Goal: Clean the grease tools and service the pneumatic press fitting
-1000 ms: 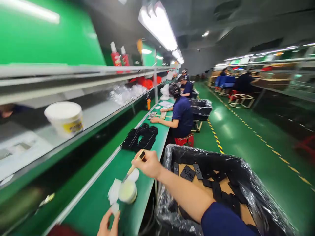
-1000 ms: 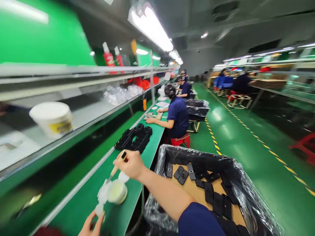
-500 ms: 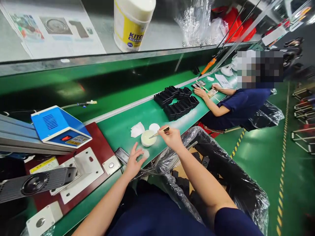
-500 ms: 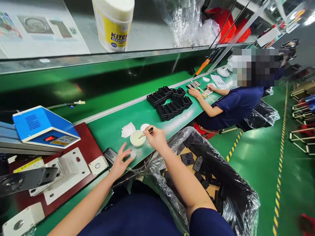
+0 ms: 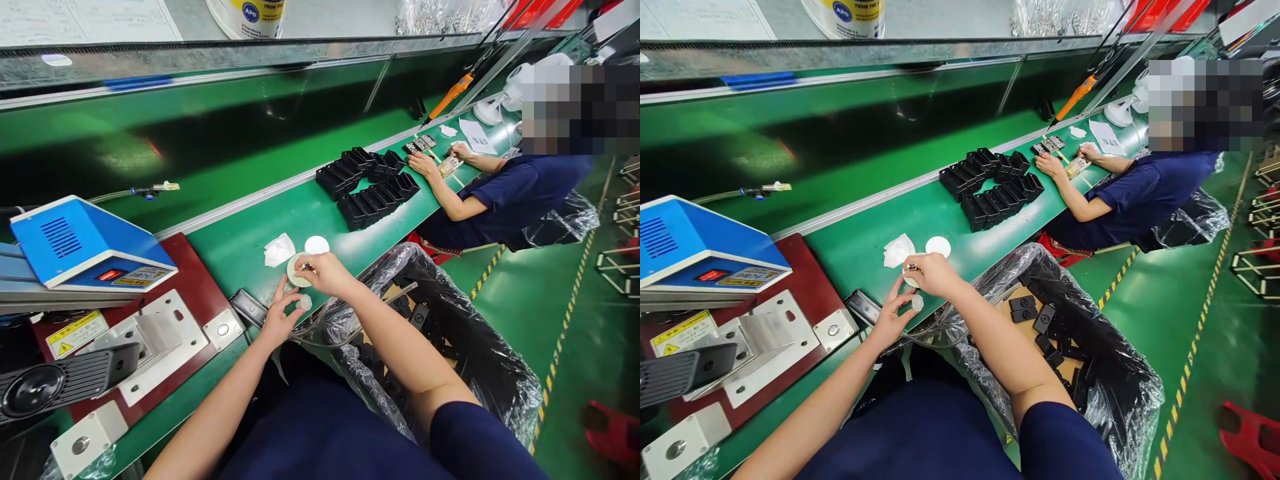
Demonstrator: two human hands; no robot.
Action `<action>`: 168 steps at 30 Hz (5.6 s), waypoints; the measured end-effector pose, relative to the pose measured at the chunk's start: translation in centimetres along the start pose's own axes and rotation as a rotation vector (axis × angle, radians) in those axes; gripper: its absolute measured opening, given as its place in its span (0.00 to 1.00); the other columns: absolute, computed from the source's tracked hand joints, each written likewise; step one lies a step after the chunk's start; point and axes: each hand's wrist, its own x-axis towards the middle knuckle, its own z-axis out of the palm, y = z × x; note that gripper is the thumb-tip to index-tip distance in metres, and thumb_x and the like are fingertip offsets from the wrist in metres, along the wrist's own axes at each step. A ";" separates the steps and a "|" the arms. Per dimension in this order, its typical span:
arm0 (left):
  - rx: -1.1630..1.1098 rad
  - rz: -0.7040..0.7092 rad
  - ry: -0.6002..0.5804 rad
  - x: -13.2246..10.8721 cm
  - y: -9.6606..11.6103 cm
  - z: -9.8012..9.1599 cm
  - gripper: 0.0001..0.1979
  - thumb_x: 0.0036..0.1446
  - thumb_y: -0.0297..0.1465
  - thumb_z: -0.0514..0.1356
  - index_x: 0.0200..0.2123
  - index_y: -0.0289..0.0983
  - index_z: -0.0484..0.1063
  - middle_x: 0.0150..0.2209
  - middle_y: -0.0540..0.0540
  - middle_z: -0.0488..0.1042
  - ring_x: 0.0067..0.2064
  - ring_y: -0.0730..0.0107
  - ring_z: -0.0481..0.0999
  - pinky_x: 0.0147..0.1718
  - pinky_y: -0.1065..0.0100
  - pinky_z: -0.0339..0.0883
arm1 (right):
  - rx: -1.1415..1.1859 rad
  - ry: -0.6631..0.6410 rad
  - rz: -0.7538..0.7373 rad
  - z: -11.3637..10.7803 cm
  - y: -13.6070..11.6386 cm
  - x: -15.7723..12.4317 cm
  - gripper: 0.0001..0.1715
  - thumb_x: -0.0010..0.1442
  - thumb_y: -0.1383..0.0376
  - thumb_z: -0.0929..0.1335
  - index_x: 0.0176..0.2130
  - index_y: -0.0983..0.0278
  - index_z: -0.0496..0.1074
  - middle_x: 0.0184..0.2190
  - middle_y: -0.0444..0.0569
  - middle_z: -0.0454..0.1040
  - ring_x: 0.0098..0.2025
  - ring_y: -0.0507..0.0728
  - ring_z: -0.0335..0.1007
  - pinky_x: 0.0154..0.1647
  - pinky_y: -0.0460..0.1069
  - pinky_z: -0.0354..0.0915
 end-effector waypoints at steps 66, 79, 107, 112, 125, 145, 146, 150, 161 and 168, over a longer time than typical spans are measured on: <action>0.158 0.234 0.287 -1.0 5.9 -2.1 0.09 0.53 0.34 0.63 0.39 0.39 0.75 0.41 0.44 0.76 0.45 0.62 0.75 0.47 0.60 0.68 | 0.724 0.600 0.358 -6.5 -5.6 -11.8 0.11 0.45 0.62 0.77 0.25 0.65 0.74 0.21 0.45 0.76 0.22 0.53 0.74 0.24 0.46 0.72; 0.267 0.390 0.334 -1.8 6.2 -2.7 0.10 0.54 0.36 0.64 0.38 0.39 0.76 0.37 0.44 0.77 0.42 0.62 0.74 0.43 0.60 0.69 | 0.508 0.478 0.350 -7.6 -7.9 -10.3 0.10 0.46 0.62 0.75 0.24 0.64 0.73 0.20 0.45 0.76 0.20 0.54 0.72 0.23 0.47 0.68; 0.225 0.449 0.293 -2.7 6.2 -2.0 0.10 0.57 0.32 0.61 0.43 0.41 0.76 0.40 0.43 0.77 0.46 0.60 0.74 0.45 0.57 0.67 | -0.044 0.176 0.105 -8.5 -14.4 -8.4 0.11 0.52 0.60 0.71 0.25 0.65 0.72 0.20 0.44 0.71 0.21 0.50 0.61 0.22 0.46 0.55; 0.200 0.452 0.273 -2.9 6.1 -1.7 0.11 0.57 0.32 0.61 0.44 0.41 0.76 0.40 0.43 0.77 0.47 0.60 0.74 0.46 0.56 0.68 | -0.089 0.093 0.098 -7.5 -14.2 -8.1 0.12 0.53 0.60 0.70 0.24 0.64 0.71 0.17 0.41 0.65 0.19 0.49 0.54 0.20 0.46 0.50; 0.202 0.420 0.268 -3.0 5.5 -1.5 0.11 0.57 0.31 0.61 0.44 0.41 0.76 0.42 0.42 0.76 0.46 0.60 0.74 0.46 0.57 0.69 | -0.142 0.130 0.041 -8.6 -15.6 -9.8 0.12 0.55 0.59 0.70 0.25 0.64 0.72 0.16 0.42 0.64 0.19 0.49 0.53 0.19 0.45 0.50; 0.148 0.371 0.277 -3.2 4.6 -1.4 0.10 0.57 0.32 0.60 0.43 0.40 0.76 0.42 0.41 0.75 0.47 0.60 0.74 0.46 0.57 0.68 | -0.181 0.079 -0.034 -8.7 -15.6 -9.7 0.09 0.55 0.62 0.70 0.26 0.64 0.72 0.17 0.41 0.66 0.19 0.48 0.55 0.19 0.45 0.52; 0.147 0.367 0.277 -3.2 4.5 -1.4 0.10 0.57 0.32 0.60 0.43 0.40 0.76 0.42 0.41 0.75 0.47 0.60 0.74 0.46 0.57 0.68 | -0.183 0.087 -0.031 -8.7 -15.6 -9.8 0.09 0.55 0.62 0.70 0.26 0.64 0.72 0.17 0.41 0.66 0.19 0.48 0.55 0.19 0.45 0.52; 0.160 0.364 0.271 -3.2 4.5 -1.5 0.10 0.57 0.31 0.60 0.43 0.41 0.76 0.43 0.41 0.75 0.47 0.59 0.74 0.46 0.57 0.68 | -0.174 0.108 -0.026 -8.3 -15.3 -9.8 0.08 0.55 0.63 0.70 0.26 0.64 0.72 0.17 0.41 0.66 0.19 0.48 0.55 0.19 0.44 0.52; 0.221 0.389 0.261 -3.4 4.8 -1.6 0.11 0.58 0.30 0.60 0.44 0.40 0.75 0.43 0.42 0.75 0.47 0.60 0.74 0.46 0.57 0.69 | -0.171 -0.054 -0.042 -6.3 -14.9 -8.2 0.06 0.56 0.67 0.68 0.27 0.66 0.72 0.20 0.42 0.69 0.23 0.48 0.58 0.23 0.43 0.54; 0.237 0.395 0.286 -3.3 4.4 -1.6 0.10 0.58 0.31 0.60 0.44 0.39 0.75 0.42 0.41 0.75 0.46 0.60 0.74 0.45 0.57 0.69 | -0.184 0.023 -0.081 -8.0 -16.0 -9.4 0.06 0.56 0.66 0.69 0.28 0.66 0.72 0.19 0.41 0.68 0.21 0.48 0.56 0.21 0.44 0.53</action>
